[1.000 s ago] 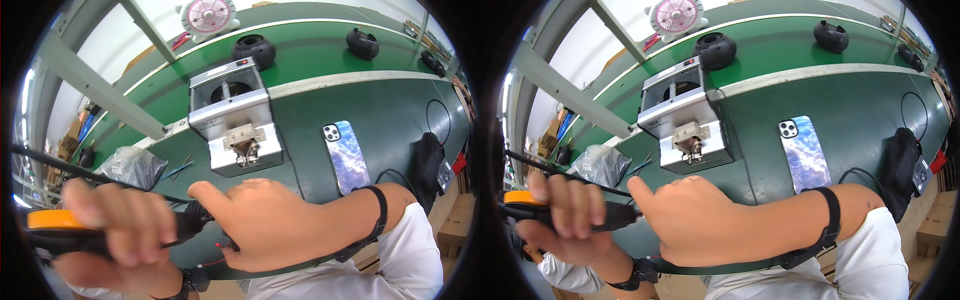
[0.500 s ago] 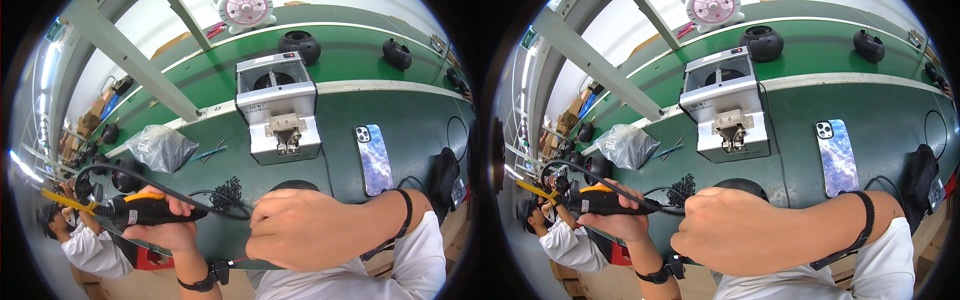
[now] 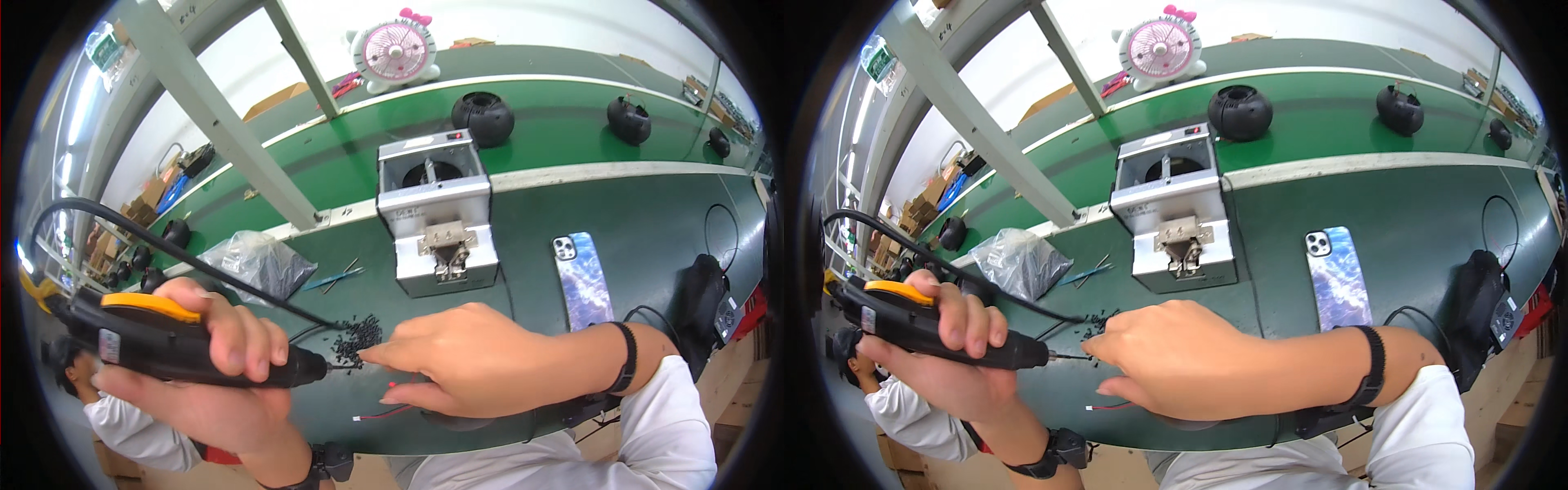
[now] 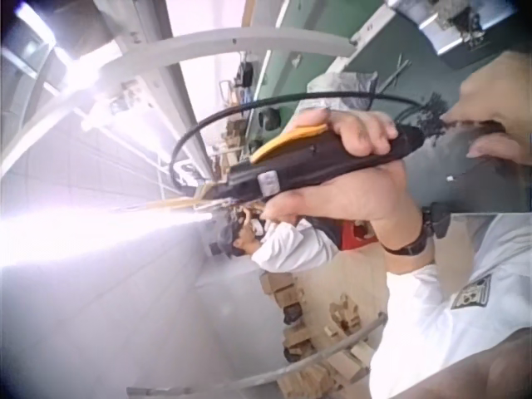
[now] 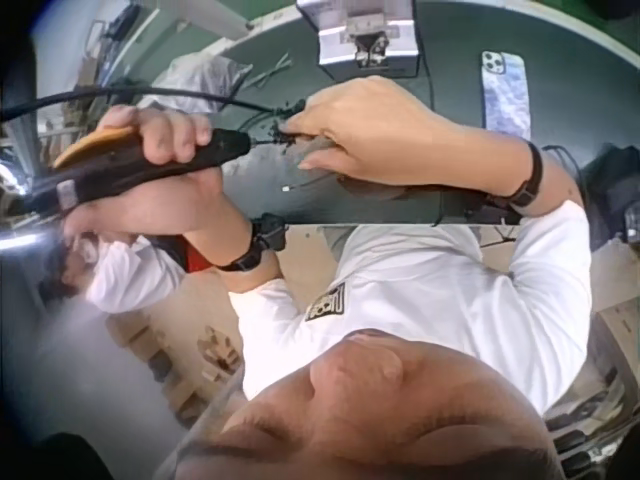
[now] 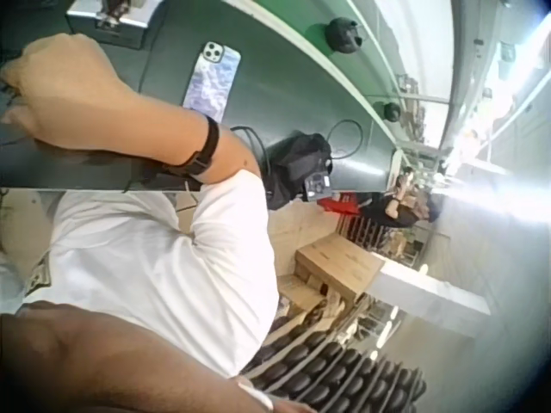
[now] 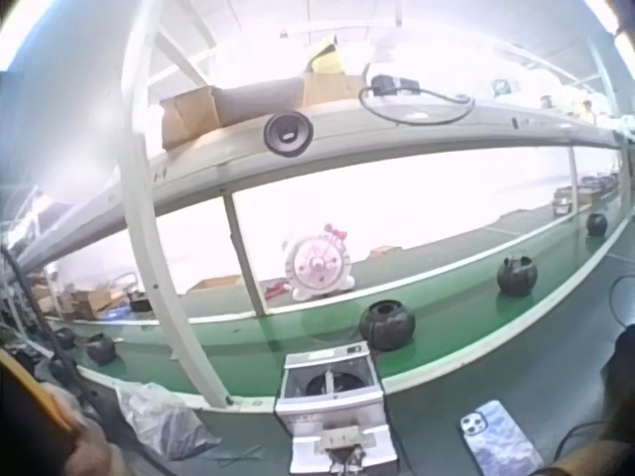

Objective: Use an electric screwdriver to assemble plastic electronic components on a factory assembly line.

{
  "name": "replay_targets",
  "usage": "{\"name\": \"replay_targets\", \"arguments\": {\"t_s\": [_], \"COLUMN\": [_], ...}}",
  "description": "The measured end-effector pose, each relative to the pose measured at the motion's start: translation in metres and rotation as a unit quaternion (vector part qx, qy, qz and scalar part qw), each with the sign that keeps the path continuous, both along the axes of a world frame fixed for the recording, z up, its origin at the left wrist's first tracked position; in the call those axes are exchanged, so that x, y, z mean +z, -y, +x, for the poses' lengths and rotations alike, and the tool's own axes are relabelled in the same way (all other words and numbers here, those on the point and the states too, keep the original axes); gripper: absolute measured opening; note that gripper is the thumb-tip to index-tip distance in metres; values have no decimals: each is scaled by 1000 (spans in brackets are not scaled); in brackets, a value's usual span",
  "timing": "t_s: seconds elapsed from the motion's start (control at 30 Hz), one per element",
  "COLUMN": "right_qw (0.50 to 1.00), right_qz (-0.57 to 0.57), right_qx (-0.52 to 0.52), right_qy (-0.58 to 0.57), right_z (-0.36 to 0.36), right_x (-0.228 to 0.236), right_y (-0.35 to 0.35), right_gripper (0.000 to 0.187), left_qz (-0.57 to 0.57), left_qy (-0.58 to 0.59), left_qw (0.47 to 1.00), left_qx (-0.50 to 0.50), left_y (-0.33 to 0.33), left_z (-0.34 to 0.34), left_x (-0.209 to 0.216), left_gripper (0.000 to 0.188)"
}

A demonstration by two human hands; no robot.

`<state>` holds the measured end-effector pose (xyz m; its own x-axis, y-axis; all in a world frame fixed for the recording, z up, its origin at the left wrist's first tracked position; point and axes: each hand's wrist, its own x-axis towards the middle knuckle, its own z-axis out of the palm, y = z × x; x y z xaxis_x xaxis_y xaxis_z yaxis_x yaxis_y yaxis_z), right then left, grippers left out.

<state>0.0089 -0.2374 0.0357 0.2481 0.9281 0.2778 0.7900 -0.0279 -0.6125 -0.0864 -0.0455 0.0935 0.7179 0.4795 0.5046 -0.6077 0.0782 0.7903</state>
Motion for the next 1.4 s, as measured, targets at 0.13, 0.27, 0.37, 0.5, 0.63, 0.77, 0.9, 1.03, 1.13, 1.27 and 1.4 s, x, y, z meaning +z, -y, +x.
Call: {"name": "replay_targets", "arguments": {"t_s": [0.13, 0.27, 0.37, 0.5, 0.63, 0.77, 0.9, 1.03, 1.13, 1.27, 1.4], "right_qw": [996, 993, 993, 994, 996, 999, 994, 991, 981, 930, 947], "right_qz": [68, 72, 92, 76, 63, 39, 78, 134, 190, 275, 180], "right_qx": [-39, -36, -48, -57, -50, -23, 22, -2, 26, 186, 230], "right_qy": [-42, -87, -50, -44, -46, -9, 68, -5, 32, 156, 137], "right_z": [-2, 1, 3, 1, -3, -4, -9, -11, -7, -28, -38], "right_x": [-3, -4, -9, -4, -1, -6, -8, -1, -14, -20, -21], "right_y": [-3, -2, -1, 1, 1, 1, 2, 3, 4, 6, 13], "right_gripper": [32, 21, 19, 18, 17, 15, 15, 15, 19, 17, 22], "left_qz": [12, 7, -1, 14, 30, 3, 28, 40, 46, 46, 84], "left_qy": [40, 76, 68, 45, 18, -4, -15, -41, -19, 83, 67], "left_qw": [996, 995, 996, 996, 995, 997, 995, 995, 995, 990, 977], "left_qx": [-77, -71, -64, -79, -94, -75, -95, -85, -91, -105, -184], "left_y": [8, 24, 30, 31, 35, 44, 46, 44, 27, 25, 33], "left_z": [-1, 1, 1, 3, 3, 7, 3, 3, 9, -2, -1], "left_x": [22, 32, 32, 31, 32, 30, 31, 36, 35, 46, 37], "left_gripper": [69, 63, 64, 67, 72, 78, 80, 81, 76, 64, 60]}}
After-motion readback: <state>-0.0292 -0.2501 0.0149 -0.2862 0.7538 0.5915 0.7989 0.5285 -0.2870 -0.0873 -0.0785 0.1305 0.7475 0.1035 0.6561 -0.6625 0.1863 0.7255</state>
